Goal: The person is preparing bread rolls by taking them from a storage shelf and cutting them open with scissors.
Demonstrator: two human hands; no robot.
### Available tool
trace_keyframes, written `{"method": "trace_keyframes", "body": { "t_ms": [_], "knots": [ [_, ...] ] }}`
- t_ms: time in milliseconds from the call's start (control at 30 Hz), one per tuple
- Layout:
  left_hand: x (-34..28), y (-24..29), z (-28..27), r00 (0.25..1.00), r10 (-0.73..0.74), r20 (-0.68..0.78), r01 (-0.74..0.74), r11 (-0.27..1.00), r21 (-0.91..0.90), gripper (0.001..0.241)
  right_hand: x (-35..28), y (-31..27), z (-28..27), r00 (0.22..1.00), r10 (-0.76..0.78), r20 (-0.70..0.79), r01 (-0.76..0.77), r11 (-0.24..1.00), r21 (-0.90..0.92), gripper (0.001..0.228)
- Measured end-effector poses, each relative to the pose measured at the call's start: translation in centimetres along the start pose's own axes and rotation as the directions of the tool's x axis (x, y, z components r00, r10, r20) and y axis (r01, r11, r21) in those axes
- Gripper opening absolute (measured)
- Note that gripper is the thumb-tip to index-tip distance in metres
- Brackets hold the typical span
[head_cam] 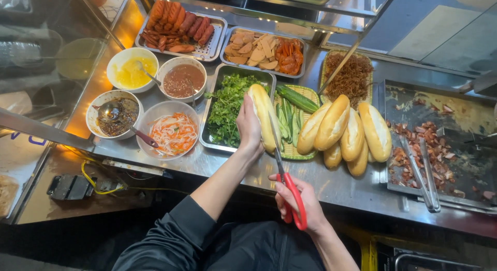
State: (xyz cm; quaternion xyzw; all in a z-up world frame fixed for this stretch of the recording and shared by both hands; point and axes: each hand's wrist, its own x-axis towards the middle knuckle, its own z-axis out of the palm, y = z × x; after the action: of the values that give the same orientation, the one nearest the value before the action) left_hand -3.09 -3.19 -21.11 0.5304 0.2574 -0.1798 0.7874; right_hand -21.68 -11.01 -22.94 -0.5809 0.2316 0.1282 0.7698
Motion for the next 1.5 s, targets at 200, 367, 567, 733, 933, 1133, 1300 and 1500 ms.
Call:
{"method": "trace_keyframes", "body": {
  "t_ms": [200, 367, 567, 733, 933, 1133, 1300, 1500],
  "knots": [
    [1.5, -0.4, -0.4, 0.997, -0.073, 0.002, 0.073, 0.994, -0.087, 0.069, -0.2, 0.3, 1.3, 0.997, 0.022, -0.069, -0.023, 0.999, -0.023, 0.036],
    [0.3, 0.4, -0.7, 0.998, 0.06, 0.001, -0.06, 0.997, 0.045, 0.071, -0.1, -0.2, 0.0, 0.98, 0.092, 0.174, -0.11, 0.989, 0.095, 0.062],
    [-0.8, -2.0, -1.4, 0.944, 0.293, 0.151, -0.329, 0.869, 0.37, 0.072, 0.3, -2.4, 0.5, 0.995, 0.054, 0.088, -0.068, 0.985, 0.16, 0.061],
    [-1.1, -3.0, -2.2, 0.901, 0.376, 0.218, -0.432, 0.832, 0.349, 0.071, 2.6, 1.6, 0.2, 0.978, -0.198, -0.067, 0.204, 0.975, 0.089, 0.041],
    [-0.7, -2.7, -2.4, 0.892, 0.375, 0.251, -0.445, 0.827, 0.345, 0.072, 0.3, -0.3, 2.1, 0.991, -0.13, -0.029, 0.132, 0.985, 0.113, 0.048],
    [-1.3, -2.8, -3.0, 0.831, 0.416, 0.37, -0.547, 0.732, 0.406, 0.072, 1.2, -1.6, -0.9, 0.997, -0.014, 0.081, 0.003, 0.99, 0.138, 0.081],
    [-1.0, -4.3, -3.7, 0.769, 0.478, 0.423, -0.635, 0.647, 0.423, 0.062, 1.9, -2.4, -1.9, 0.995, 0.017, 0.103, -0.035, 0.982, 0.183, 0.085],
    [2.0, -7.2, -4.8, 0.722, 0.517, 0.46, -0.692, 0.566, 0.449, 0.063, 3.0, 0.4, -1.9, 0.996, -0.084, -0.007, 0.083, 0.967, 0.242, 0.056]
  ]
}}
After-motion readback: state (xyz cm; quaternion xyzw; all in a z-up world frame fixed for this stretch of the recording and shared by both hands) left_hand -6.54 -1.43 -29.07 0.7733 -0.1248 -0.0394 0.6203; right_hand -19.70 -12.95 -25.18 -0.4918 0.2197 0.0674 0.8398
